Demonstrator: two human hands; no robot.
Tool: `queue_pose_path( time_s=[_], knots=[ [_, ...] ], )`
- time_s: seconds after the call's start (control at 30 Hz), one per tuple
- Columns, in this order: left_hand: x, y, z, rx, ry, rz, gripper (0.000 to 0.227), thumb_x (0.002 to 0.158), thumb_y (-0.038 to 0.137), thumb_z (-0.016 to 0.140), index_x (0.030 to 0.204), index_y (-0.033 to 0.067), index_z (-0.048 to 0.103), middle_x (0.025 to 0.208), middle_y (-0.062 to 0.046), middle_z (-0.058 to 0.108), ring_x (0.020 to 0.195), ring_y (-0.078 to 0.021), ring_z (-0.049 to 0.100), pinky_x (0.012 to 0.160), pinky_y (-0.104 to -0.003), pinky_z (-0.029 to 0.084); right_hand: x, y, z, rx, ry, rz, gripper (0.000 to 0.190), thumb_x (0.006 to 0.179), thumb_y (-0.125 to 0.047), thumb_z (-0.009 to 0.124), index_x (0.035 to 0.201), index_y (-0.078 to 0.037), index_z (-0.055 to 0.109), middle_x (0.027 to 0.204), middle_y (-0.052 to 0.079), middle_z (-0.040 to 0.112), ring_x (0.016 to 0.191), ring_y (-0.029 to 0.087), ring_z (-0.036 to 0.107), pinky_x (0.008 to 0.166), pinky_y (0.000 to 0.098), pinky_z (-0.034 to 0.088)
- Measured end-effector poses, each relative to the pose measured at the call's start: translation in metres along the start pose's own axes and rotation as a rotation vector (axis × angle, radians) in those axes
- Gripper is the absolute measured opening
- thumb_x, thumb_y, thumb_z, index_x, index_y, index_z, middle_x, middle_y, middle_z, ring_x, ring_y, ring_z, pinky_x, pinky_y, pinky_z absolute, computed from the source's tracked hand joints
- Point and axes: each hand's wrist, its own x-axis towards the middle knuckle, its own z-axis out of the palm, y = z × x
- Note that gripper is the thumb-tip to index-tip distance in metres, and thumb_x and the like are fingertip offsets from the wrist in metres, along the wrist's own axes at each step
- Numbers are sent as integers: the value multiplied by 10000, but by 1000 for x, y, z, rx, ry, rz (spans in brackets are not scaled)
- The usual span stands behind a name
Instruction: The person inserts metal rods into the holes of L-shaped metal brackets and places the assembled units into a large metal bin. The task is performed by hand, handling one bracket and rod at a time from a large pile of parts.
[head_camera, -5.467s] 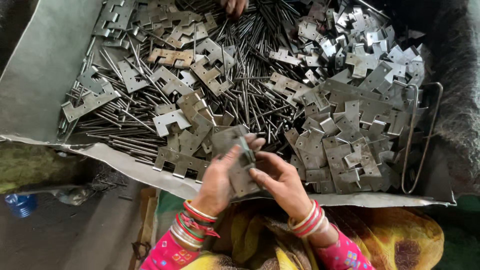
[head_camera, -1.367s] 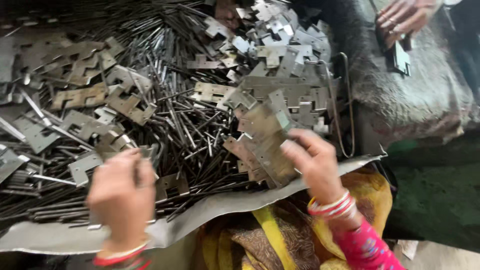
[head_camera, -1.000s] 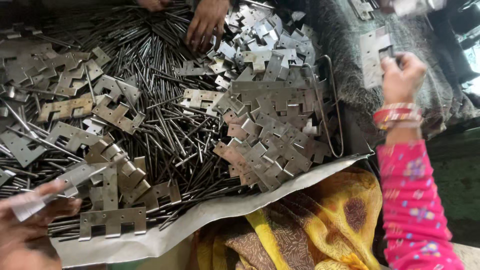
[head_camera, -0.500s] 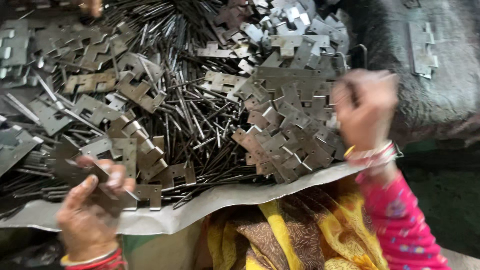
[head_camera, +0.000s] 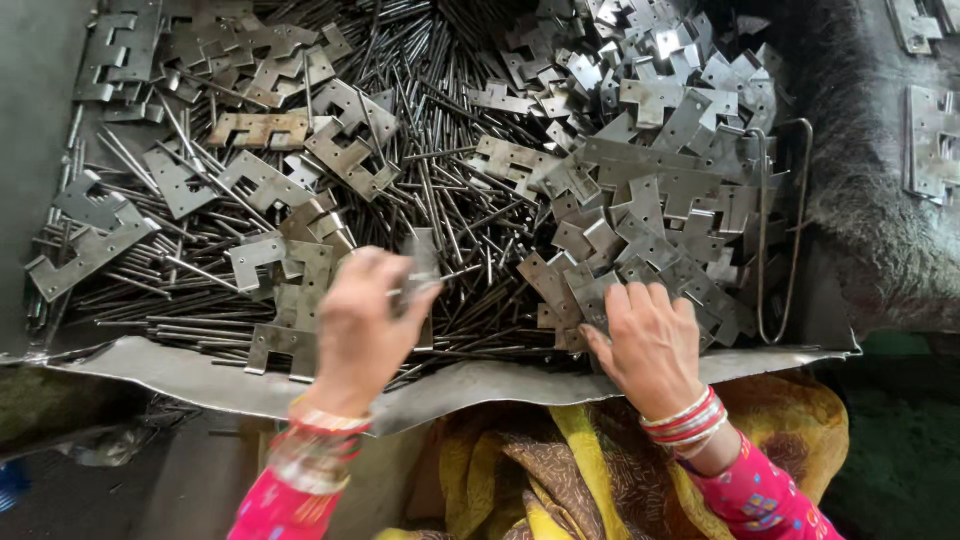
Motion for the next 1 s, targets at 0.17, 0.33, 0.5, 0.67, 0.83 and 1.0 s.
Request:
queue_pose_path(
  time_s=[0.17, 0.33, 0.5, 0.67, 0.83, 1.0],
  knots=[
    [3, -3, 43, 342, -210, 131, 118, 825, 131, 764, 871, 89, 665, 831, -109, 602, 818, -298, 628, 699, -429, 514, -9, -2, -1, -4, -12, 31, 425, 763, -403, 793, 989, -80, 632, 869, 86, 596, 862, 286, 561, 731, 431, 410],
    [-7, -14, 29, 144, -154, 30, 101, 871, 150, 742, 918, 77, 689, 864, -90, 641, 780, -259, 642, 661, -389, 514, -10, -2, 5, 40, 19, 19, 373, 760, -352, 786, 950, -75, 624, 892, 89, 603, 899, 293, 566, 755, 431, 421],
    [-7, -27, -19, -587, -18, -472, 184, 1015, 196, 691, 1115, 50, 744, 842, -103, 697, 716, -214, 621, 614, -335, 490, -5, 2, 9, 161, 43, 21, 412, 721, -317, 792, 967, -23, 639, 880, 120, 598, 883, 319, 563, 755, 439, 441],
    [-9, -32, -19, -1432, 158, -867, 216, 1020, 179, 645, 1157, 12, 650, 1010, -135, 698, 871, -239, 722, 751, -390, 642, -8, -2, -2, 316, 154, 120, 173, 840, -180, 743, 937, -39, 715, 831, 98, 656, 808, 273, 636, 703, 391, 515],
    [-29, -8, 22, -1649, 3, -1040, 391, 1039, 316, 515, 1175, -33, 627, 1089, -196, 727, 955, -321, 732, 808, -439, 626, -6, -9, -26, 752, 324, 192, 183, 935, -102, 716, 1099, -23, 716, 923, 93, 733, 781, 202, 715, 689, 309, 563],
    [-34, 31, 44, -1876, -161, -1127, 614, 1032, 537, 367, 1261, 4, 571, 1149, -191, 707, 1018, -321, 721, 885, -464, 600, 5, -66, -32, 931, 218, 109, 199, 899, -102, 733, 1088, -39, 741, 863, 79, 745, 672, 143, 716, 602, 274, 565]
  ],
)
